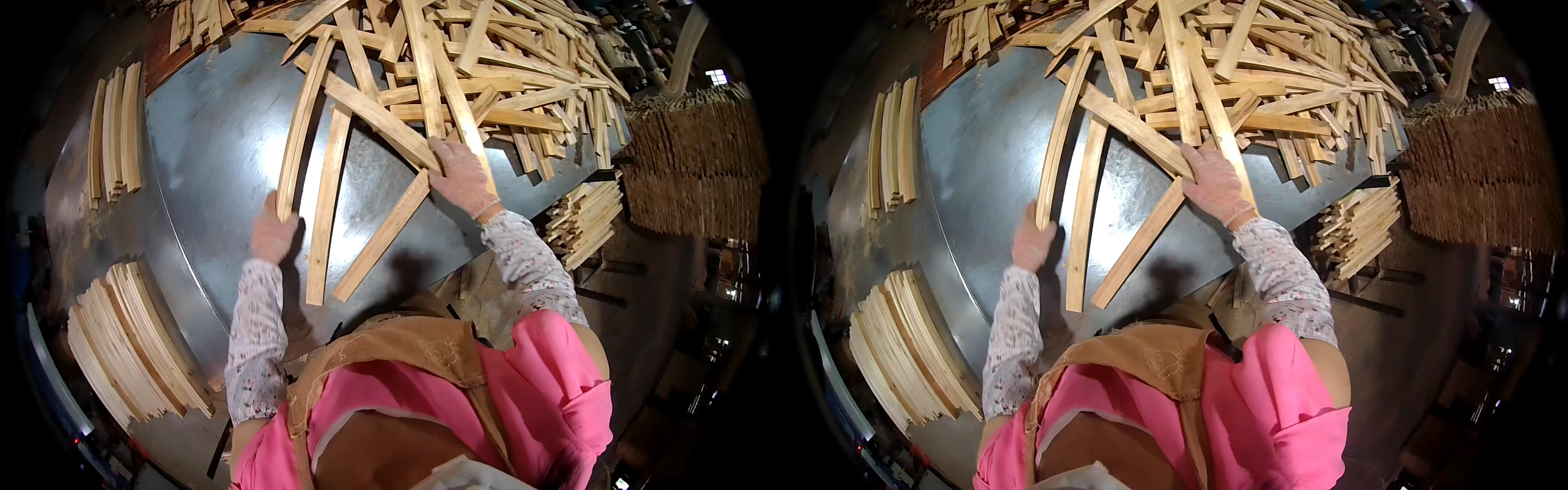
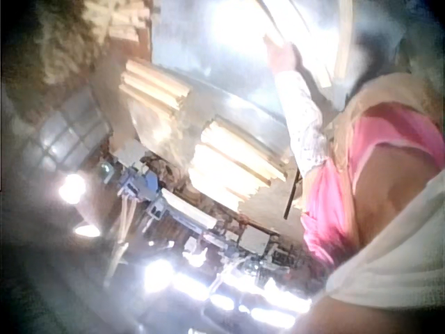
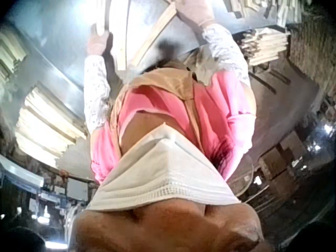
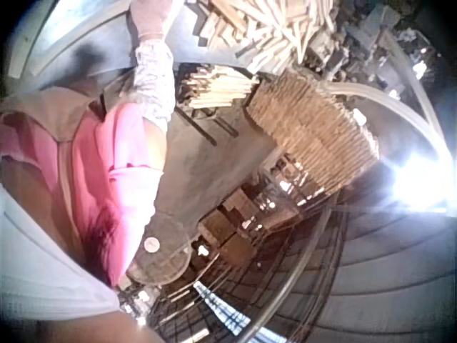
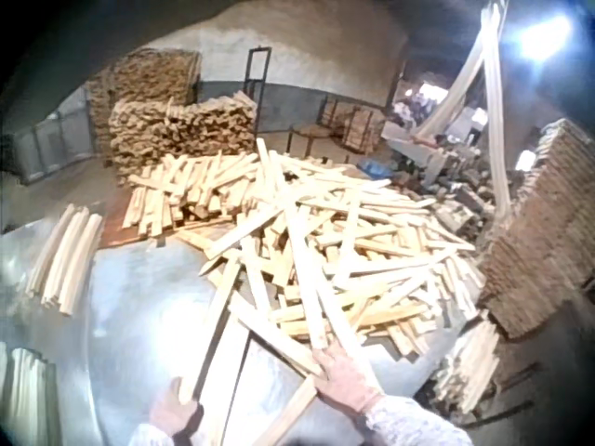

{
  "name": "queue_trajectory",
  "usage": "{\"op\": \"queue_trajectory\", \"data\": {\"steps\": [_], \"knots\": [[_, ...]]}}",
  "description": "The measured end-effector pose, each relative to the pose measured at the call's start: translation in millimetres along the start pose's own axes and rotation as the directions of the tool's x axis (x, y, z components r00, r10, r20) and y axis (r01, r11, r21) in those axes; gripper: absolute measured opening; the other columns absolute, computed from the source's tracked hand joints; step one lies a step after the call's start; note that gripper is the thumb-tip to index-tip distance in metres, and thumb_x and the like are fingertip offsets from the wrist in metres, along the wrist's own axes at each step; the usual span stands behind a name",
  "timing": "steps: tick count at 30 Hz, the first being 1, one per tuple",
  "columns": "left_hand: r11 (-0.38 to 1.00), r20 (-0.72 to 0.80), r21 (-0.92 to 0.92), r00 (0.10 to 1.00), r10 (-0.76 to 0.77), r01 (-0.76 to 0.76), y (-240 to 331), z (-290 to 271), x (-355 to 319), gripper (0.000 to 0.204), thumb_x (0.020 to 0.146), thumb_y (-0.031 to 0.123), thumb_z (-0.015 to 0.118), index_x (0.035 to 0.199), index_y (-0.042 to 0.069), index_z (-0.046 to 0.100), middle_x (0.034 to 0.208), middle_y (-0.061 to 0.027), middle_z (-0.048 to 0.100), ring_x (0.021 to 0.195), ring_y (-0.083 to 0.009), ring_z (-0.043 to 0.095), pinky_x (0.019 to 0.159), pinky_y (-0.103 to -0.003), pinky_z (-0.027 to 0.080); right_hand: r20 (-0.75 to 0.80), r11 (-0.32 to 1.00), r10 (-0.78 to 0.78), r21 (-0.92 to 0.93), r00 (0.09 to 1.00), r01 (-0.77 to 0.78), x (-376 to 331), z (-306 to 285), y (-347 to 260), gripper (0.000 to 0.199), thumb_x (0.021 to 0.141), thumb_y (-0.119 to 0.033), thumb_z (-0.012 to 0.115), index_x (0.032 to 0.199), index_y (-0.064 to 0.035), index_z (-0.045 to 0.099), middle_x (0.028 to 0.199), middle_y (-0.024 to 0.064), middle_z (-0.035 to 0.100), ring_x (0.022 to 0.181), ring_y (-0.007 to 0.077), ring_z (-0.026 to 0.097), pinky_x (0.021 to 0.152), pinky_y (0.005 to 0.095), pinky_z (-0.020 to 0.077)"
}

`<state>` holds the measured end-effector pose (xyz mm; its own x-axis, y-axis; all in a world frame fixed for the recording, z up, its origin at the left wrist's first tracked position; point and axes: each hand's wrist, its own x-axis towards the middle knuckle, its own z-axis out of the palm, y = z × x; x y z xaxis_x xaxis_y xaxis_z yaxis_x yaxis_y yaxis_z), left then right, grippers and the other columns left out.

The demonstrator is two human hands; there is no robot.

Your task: The person sorts thin wooden strips on a large metal table, picking them up from a disorganized pile and arranging them into neat, parallel stacks. The person handles the strips by hand, repeatedly moving them from the right side of the table to the left side to form organized bundles.

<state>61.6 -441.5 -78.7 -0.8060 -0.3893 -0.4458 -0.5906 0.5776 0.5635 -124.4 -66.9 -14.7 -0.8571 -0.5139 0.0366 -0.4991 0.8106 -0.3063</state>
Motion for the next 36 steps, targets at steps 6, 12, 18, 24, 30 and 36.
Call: {"op": "queue_trajectory", "data": {"steps": [6, 12, 18, 24, 30, 36], "knots": [[0.969, -0.036, 0.109, 0.975, -0.219, 0.222, 17.2, 57.1, -113.6, 0.111, 0.078, 0.048, 0.084, 0.163, 0.003, 0.028, 0.141, -0.0251, 0.061, 0.128, -0.0411, 0.063, 0.108, -0.046, 0.052, -0.223, 0.942, 0.261, -0.156, 0.939, -0.298, 1.8, -11.4, 34.0, 0.08, 0.082, -0.025, 0.078, 0.155, -0.0116, 0.049, 0.131, 0.024, 0.063, 0.122, 0.0436, 0.06, 0.105, 0.0508, 0.0509], [0.961, -0.127, 0.176, 0.973, -0.191, 0.211, 18.9, 69.0, -117.8, 0.109, 0.082, 0.04, 0.079, 0.166, 0.007, 0.018, 0.132, -0.0228, 0.061, 0.11, -0.0439, 0.068, 0.097, -0.048, 0.058, -0.101, 0.823, 0.567, 0.034, 0.818, -0.567, 10.3, -8.6, 39.7, 0.092, 0.082, -0.028, 0.078, 0.163, -0.0126, 0.038, 0.144, 0.0297, 0.056, 0.128, 0.0485, 0.059, 0.107, 0.0522, 0.0506], [0.666, 0.091, -0.735, 0.991, -0.094, 0.13, -56.4, 21.6, -155.5, 0.068, 0.086, 0.019, 0.075, 0.146, -0.002, 0.053, 0.104, -0.0133, 0.073, 0.095, -0.0229, 0.069, 0.089, -0.036, 0.058, -0.143, 0.749, 0.433, 0.607, 0.89, -0.266, -14.8, -16.8, 24.9, 0.054, 0.086, -0.011, 0.069, 0.138, -0.0055, 0.056, 0.102, 0.0163, 0.073, 0.093, 0.0274, 0.072, 0.083, 0.0391, 0.0577], [0.109, 0.203, -0.969, 0.965, -0.167, 0.222, -115.5, 17.2, -202.9, 0.065, 0.091, 0.021, 0.07, 0.148, -0.003, 0.049, 0.11, -0.0142, 0.071, 0.095, -0.024, 0.071, 0.085, -0.038, 0.061, 0.572, -0.003, 0.057, 0.82, 0.818, -0.573, -38.7, 3.2, -188.2, 0.04, 0.096, -0.006, 0.066, 0.132, 0.0051, 0.056, 0.101, 0.0191, 0.069, 0.09, 0.0273, 0.074, 0.076, 0.0398, 0.0668], [0.827, -0.117, -0.548, 0.967, -0.226, 0.127, -137.2, 3.1, -218.5, 0.095, 0.091, 0.044, 0.075, 0.164, 0.002, 0.032, 0.14, -0.0251, 0.06, 0.13, -0.0377, 0.06, 0.115, -0.042, 0.045, 0.548, 0.885, -0.458, 0.356, 0.701, 0.3, -58.7, 197.5, -324.1, 0.069, 0.106, -0.038, 0.052, 0.147, 0.0152, 0.039, 0.116, 0.0338, 0.069, 0.107, 0.0416, 0.073, 0.092, 0.0441, 0.0611], [0.901, -0.41, 0.132, 0.85, -0.331, 0.414, -170.9, -4.3, -248.4, 0.101, 0.081, 0.048, 0.083, 0.158, -0.002, 0.039, 0.147, -0.0243, 0.056, 0.138, -0.0399, 0.053, 0.116, -0.045, 0.045, 0.782, 0.92, -0.356, 0.39, 0.511, 0.044, -89.4, 158.5, -429.9, 0.096, 0.103, -0.064, 0.043, 0.158, 0.0126, 0.031, 0.127, 0.0353, 0.068, 0.119, 0.0414, 0.069, 0.1, 0.0443, 0.0553]]}}
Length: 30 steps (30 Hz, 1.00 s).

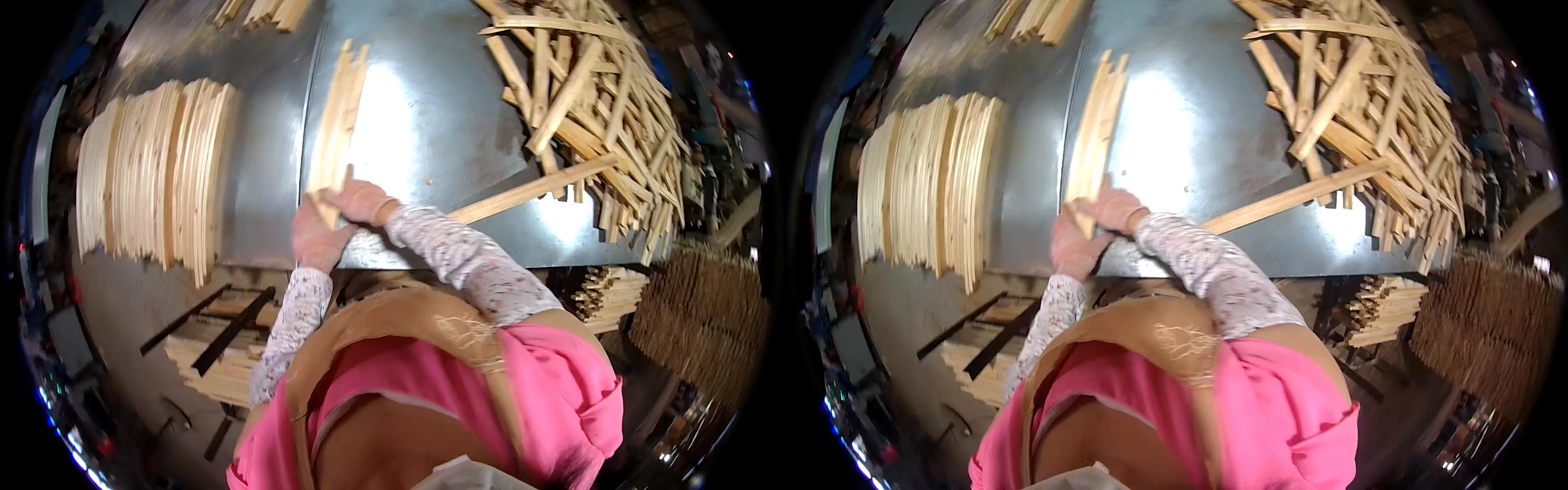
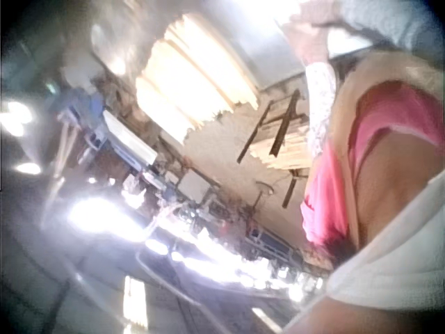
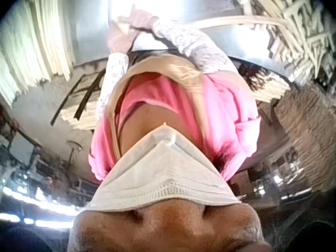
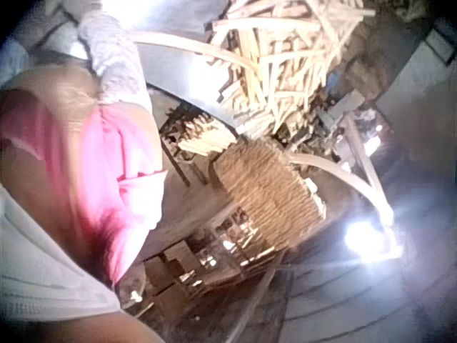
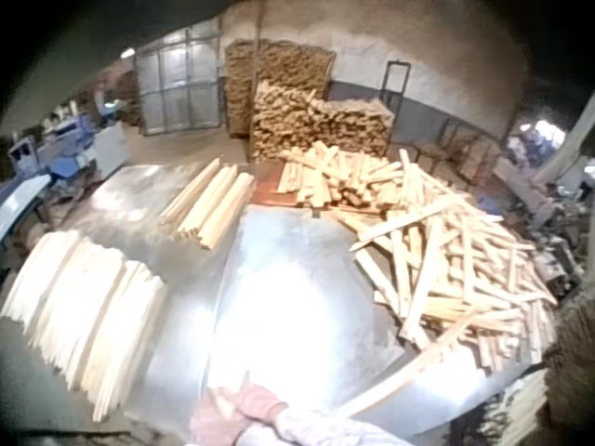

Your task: The person sorts thin wooden strips on a large metal table, picking them up from a disorganized pile and arranging them into neat, parallel stacks. The person handles the strips by hand, repeatedly moving them from the right side of the table to the left side to form organized bundles.

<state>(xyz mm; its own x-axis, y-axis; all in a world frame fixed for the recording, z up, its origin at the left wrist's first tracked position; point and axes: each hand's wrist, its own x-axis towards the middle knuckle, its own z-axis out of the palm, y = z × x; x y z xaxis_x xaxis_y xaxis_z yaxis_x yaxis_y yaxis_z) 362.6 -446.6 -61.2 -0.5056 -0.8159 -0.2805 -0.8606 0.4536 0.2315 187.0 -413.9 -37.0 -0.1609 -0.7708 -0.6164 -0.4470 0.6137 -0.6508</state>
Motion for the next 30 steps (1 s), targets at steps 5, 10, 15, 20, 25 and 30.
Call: {"op": "queue_trajectory", "data": {"steps": [5, 10, 15, 20, 25, 30], "knots": [[0.951, -0.322, -0.251, 0.912, -0.256, 0.179, -74.3, -3.3, 2.6, 0.074, 0.079, 0.022, 0.085, 0.145, 0.001, 0.056, 0.129, -0.0243, 0.067, 0.116, -0.0428, 0.068, 0.101, -0.045, 0.057, 0.067, 0.965, -0.226, -0.118, 0.972, 0.233, 45.4, 28.7, -33.1, 0.082, 0.102, -0.058, 0.051, 0.158, 0.0002, 0.041, 0.128, 0.0332, 0.068, 0.119, 0.0431, 0.068, 0.106, 0.048, 0.0511], [0.754, -0.047, 0.358, 0.818, -0.573, 0.55, -179.5, -82.2, -10.0, 0.102, 0.089, 0.064, 0.068, 0.163, 0.002, 0.037, 0.166, -0.0234, 0.041, 0.155, -0.0375, 0.035, 0.126, -0.043, 0.029, -0.68, 0.981, -0.163, -0.189, 0.715, 0.044, 20.7, -93.8, 61.4, 0.052, 0.094, -0.038, 0.069, 0.129, 0.0009, 0.065, 0.12, 0.0244, 0.071, 0.111, 0.0399, 0.067, 0.101, 0.0473, 0.0529], [0.755, -0.119, 0.483, 0.887, -0.446, 0.444, -151.4, -73.2, 27.1, 0.106, 0.088, 0.067, 0.07, 0.165, 0.003, 0.033, 0.17, -0.0212, 0.035, 0.159, -0.0364, 0.027, 0.129, -0.049, 0.017, -0.944, 0.698, 0.326, 0.2, 0.056, -0.688, -68.6, -248.7, 231.4, 0.099, 0.083, -0.048, 0.08, 0.16, -0.0027, 0.038, 0.14, 0.0172, 0.06, 0.128, 0.0359, 0.057, 0.105, 0.0481, 0.0483], [0.731, -0.11, -0.66, 0.984, 0.137, -0.176, 19.5, -6.2, 93.7, 0.057, 0.107, 0.019, 0.059, 0.156, -0.005, 0.044, 0.153, -0.0223, 0.056, 0.142, -0.0328, 0.052, 0.121, -0.043, 0.039, -0.897, 0.867, 0.437, 0.401, 0.066, -0.298, -62.5, -219.9, 240.5, 0.072, 0.088, -0.024, 0.073, 0.152, -0.0036, 0.047, 0.113, 0.0262, 0.07, 0.111, 0.043, 0.066, 0.096, 0.0544, 0.0552], [0.525, 0.367, -0.848, 0.79, 0.49, 0.069, 207.6, 57.0, 119.7, 0.082, 0.095, 0.036, 0.069, 0.155, -0.012, 0.04, 0.134, -0.0235, 0.066, 0.121, -0.029, 0.062, 0.108, -0.039, 0.047, -0.732, 0.993, 0.096, 0.114, 0.675, -0.017, -135.1, -78.3, 213.9, 0.041, 0.099, -0.031, 0.064, 0.131, -0.0063, 0.067, 0.106, 0.0144, 0.076, 0.099, 0.0306, 0.075, 0.086, 0.0409, 0.0618], [0.719, 0.356, -0.685, 0.807, 0.47, -0.116, 217.7, 85.9, 111.0, 0.047, 0.094, 0.023, 0.069, 0.13, -0.007, 0.063, 0.105, -0.0162, 0.074, 0.094, -0.0249, 0.069, 0.089, -0.037, 0.055, -0.791, 0.937, 0.294, 0.349, 0.536, 0.002, -187.7, -43.9, 343.8, 0.017, 0.099, -0.024, 0.062, 0.1, -0.0074, 0.067, 0.083, 0.0055, 0.065, 0.069, 0.0172, 0.062, 0.068, 0.0308, 0.0551]]}}
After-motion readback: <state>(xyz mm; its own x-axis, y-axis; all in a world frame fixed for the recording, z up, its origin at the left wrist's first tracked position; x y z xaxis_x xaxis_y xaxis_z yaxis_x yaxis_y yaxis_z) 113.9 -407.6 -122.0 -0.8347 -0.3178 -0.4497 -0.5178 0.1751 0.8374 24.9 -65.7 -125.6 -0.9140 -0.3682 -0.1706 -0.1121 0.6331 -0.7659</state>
